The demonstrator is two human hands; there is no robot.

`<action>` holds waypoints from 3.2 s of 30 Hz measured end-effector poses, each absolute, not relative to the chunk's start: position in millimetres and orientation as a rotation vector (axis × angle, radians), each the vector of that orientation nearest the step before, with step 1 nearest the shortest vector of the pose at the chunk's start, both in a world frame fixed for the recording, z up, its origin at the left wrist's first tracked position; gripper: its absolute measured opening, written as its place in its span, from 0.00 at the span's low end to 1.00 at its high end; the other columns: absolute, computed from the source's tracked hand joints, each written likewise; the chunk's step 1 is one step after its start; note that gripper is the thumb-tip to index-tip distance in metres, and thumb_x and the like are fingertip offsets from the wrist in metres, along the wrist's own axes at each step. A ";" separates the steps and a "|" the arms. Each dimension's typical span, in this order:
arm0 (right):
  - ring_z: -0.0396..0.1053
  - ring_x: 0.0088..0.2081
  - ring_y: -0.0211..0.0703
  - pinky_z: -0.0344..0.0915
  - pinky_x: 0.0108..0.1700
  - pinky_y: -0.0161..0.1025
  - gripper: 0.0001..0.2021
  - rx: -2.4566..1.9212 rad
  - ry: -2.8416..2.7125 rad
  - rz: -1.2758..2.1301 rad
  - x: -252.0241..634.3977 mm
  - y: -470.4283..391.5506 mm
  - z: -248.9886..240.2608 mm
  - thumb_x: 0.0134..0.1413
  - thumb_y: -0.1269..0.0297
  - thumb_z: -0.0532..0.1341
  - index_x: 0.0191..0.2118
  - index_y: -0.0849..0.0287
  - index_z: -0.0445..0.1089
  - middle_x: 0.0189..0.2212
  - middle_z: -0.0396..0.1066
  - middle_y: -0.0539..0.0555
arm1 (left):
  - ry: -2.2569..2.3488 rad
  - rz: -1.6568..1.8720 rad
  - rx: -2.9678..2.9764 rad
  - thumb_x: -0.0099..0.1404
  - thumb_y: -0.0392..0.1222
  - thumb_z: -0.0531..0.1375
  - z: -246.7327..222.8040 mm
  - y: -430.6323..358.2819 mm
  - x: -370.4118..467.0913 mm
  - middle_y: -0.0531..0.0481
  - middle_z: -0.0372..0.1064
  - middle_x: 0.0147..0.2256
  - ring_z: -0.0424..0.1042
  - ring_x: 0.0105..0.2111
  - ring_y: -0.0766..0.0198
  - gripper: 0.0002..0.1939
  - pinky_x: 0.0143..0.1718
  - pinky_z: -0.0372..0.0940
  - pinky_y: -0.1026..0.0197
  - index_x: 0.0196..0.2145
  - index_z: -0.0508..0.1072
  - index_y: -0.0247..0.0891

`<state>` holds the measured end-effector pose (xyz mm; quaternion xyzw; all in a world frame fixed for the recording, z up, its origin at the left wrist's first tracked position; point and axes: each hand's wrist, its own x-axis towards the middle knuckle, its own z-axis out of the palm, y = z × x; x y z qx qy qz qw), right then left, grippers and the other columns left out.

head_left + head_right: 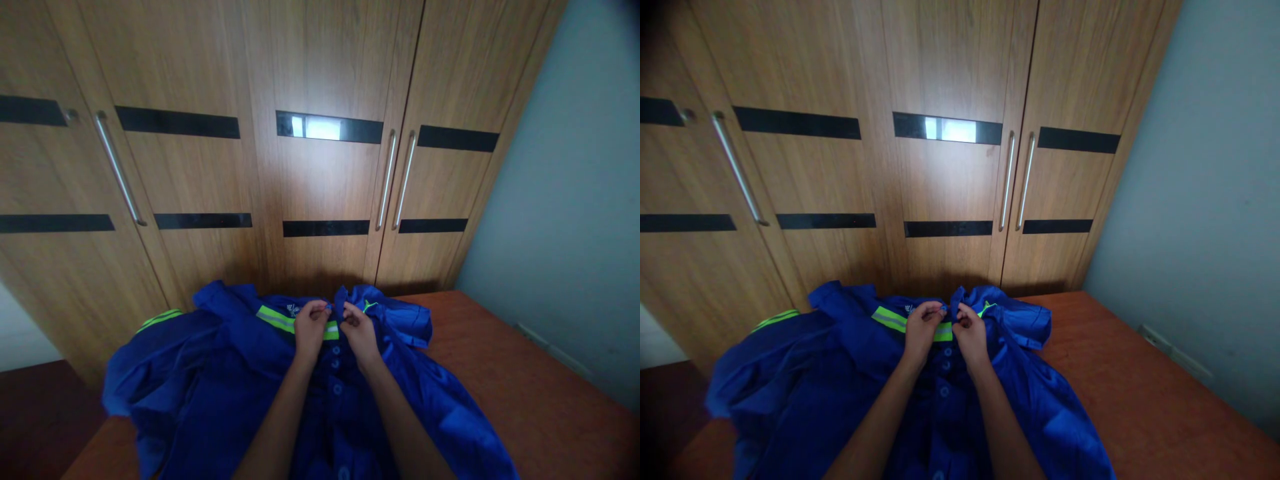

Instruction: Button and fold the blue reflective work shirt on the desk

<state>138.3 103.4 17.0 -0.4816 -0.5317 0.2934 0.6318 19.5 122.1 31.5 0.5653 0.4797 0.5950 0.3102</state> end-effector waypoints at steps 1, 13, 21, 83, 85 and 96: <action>0.63 0.25 0.36 0.63 0.28 0.32 0.16 -1.091 -1.228 0.679 138.8 101.7 18.2 0.39 0.69 0.55 0.38 0.59 0.72 0.25 0.66 0.46 | 1.256 1.582 1.480 0.56 0.39 0.61 33.0 122.3 18.9 0.48 0.76 0.33 0.76 0.34 0.62 0.06 0.39 0.70 0.61 0.34 0.73 0.37; 0.58 0.22 0.36 0.56 0.26 0.33 0.24 -1.158 -1.425 0.554 142.1 91.8 26.7 0.34 0.72 0.53 0.43 0.58 0.72 0.22 0.60 0.44 | 1.167 1.544 1.662 0.56 0.34 0.59 49.7 113.8 15.0 0.50 0.75 0.32 0.74 0.34 0.62 0.05 0.39 0.69 0.61 0.29 0.76 0.38; 0.60 0.23 0.36 0.59 0.28 0.32 0.23 -1.225 -1.463 0.366 141.2 88.1 30.9 0.35 0.74 0.52 0.42 0.58 0.69 0.23 0.62 0.44 | 1.123 1.555 1.752 0.57 0.33 0.58 48.4 114.4 12.7 0.50 0.73 0.32 0.73 0.35 0.62 0.06 0.39 0.68 0.61 0.29 0.76 0.39; 0.72 0.34 0.44 0.65 0.41 0.38 0.11 -1.347 -1.342 0.233 137.2 78.1 38.1 0.56 0.61 0.55 0.31 0.57 0.74 0.32 0.76 0.54 | 1.049 1.572 1.717 0.53 0.31 0.58 45.0 108.4 25.3 0.50 0.75 0.29 0.76 0.32 0.63 0.08 0.36 0.71 0.62 0.30 0.74 0.38; 0.73 0.33 0.45 0.67 0.39 0.38 0.12 -1.328 -1.279 0.296 137.0 80.5 36.0 0.55 0.60 0.55 0.31 0.58 0.74 0.31 0.77 0.54 | 1.071 1.577 1.732 0.54 0.31 0.59 43.3 109.1 25.3 0.50 0.75 0.30 0.76 0.33 0.63 0.07 0.37 0.71 0.61 0.31 0.75 0.39; 0.72 0.28 0.44 0.66 0.29 0.37 0.12 -1.206 -1.097 0.591 137.0 88.6 31.1 0.47 0.58 0.56 0.28 0.60 0.73 0.26 0.76 0.54 | 1.114 1.567 1.837 0.56 0.30 0.58 38.7 108.7 23.2 0.50 0.75 0.31 0.75 0.34 0.62 0.09 0.37 0.71 0.60 0.32 0.75 0.40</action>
